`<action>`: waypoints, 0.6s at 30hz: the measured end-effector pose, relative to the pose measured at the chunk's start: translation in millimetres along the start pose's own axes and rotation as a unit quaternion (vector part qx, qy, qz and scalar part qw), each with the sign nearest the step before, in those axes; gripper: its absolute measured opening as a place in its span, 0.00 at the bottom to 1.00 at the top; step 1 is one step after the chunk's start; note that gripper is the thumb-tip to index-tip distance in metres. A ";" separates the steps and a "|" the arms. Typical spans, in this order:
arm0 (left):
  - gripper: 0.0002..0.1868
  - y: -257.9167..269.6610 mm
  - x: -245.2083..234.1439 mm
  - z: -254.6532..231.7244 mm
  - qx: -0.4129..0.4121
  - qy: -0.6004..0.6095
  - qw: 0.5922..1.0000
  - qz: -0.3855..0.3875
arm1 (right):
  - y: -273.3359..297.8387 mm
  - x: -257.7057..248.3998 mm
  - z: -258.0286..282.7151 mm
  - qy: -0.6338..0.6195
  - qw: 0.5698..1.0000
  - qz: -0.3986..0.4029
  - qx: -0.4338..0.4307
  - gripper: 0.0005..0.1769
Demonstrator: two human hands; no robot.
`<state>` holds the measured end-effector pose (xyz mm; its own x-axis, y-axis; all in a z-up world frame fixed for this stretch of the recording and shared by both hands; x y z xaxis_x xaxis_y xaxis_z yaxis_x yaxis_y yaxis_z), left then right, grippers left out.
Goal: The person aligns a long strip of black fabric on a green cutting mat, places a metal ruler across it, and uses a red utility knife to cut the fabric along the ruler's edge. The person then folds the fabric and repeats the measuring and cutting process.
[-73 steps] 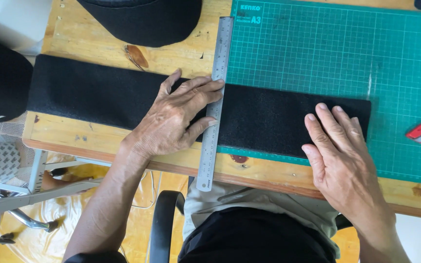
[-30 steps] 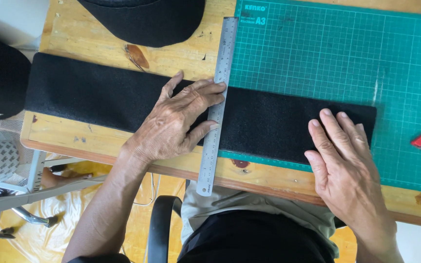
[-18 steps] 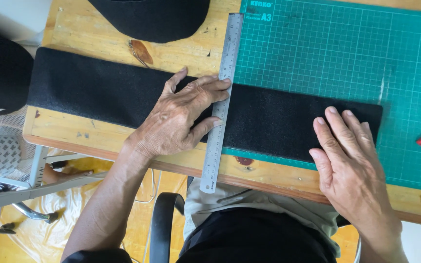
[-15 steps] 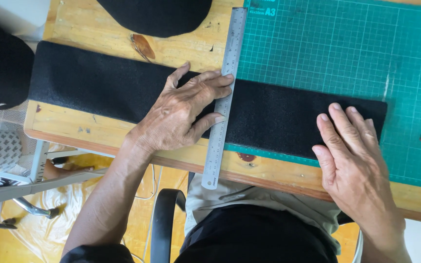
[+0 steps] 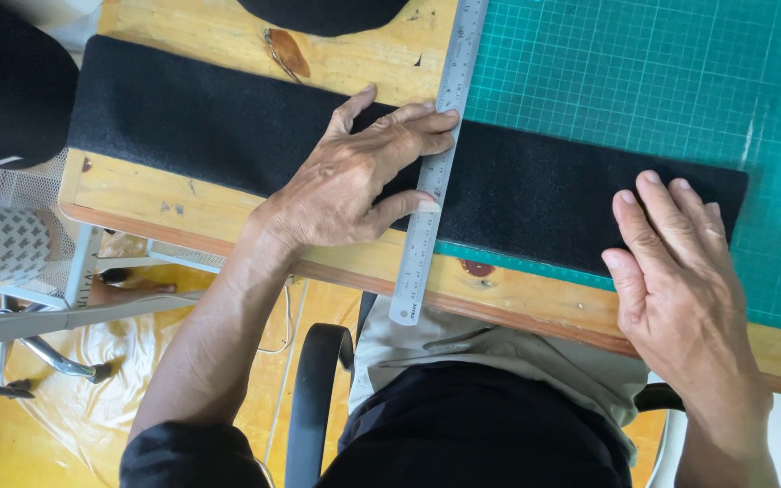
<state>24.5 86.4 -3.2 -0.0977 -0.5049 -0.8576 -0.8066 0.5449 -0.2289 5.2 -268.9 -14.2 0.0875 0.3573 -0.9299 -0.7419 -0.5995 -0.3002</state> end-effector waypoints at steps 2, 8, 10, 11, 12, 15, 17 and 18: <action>0.29 0.5 0.3 0.4 0.002 0.011 1.000 0.006 | 0.9 1.2 -1.0 0.011 1.000 -0.004 -0.004 0.27; 0.29 0.2 0.7 2.4 -0.001 0.018 1.000 0.014 | 2.9 1.7 -1.8 0.002 1.000 -0.006 -0.008 0.27; 0.30 0.2 0.8 3.4 0.000 0.020 1.000 0.016 | 2.5 1.8 -2.1 -0.002 1.000 -0.008 -0.010 0.27; 0.30 0.4 1.4 3.7 0.000 0.023 1.000 0.017 | 2.9 1.7 -2.1 -0.006 1.000 -0.008 -0.010 0.27; 0.30 0.7 1.8 4.3 0.000 0.024 1.000 0.017 | 3.1 1.3 -1.6 -0.005 1.000 -0.008 -0.010 0.27; 0.29 0.3 -0.7 1.9 0.009 0.025 0.999 0.022 | 2.4 1.5 -1.8 -0.004 1.000 -0.008 -0.011 0.27; 0.33 -0.9 -5.7 -6.3 -0.007 0.030 0.999 0.009 | 3.3 3.0 -3.4 0.003 1.000 -0.013 -0.015 0.27; 0.33 0.0 -4.2 -6.1 -0.007 0.030 0.999 0.009 | 2.7 2.6 -2.1 0.003 1.000 -0.013 -0.015 0.27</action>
<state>21.4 84.4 3.2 -0.1463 -0.5344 -0.8325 -0.8129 0.5445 -0.2067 4.9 -271.1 -17.9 0.1107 0.3680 -0.9232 -0.7185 -0.6122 -0.3302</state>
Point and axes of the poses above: each hand's wrist, its own y-axis away from the middle knuckle, its own x-axis out of the palm, z = x × y, the point moved 1 cm from there along -y, towards the middle knuckle, and after that the axes turned 1 degree about -y, right-handed, at the moved point
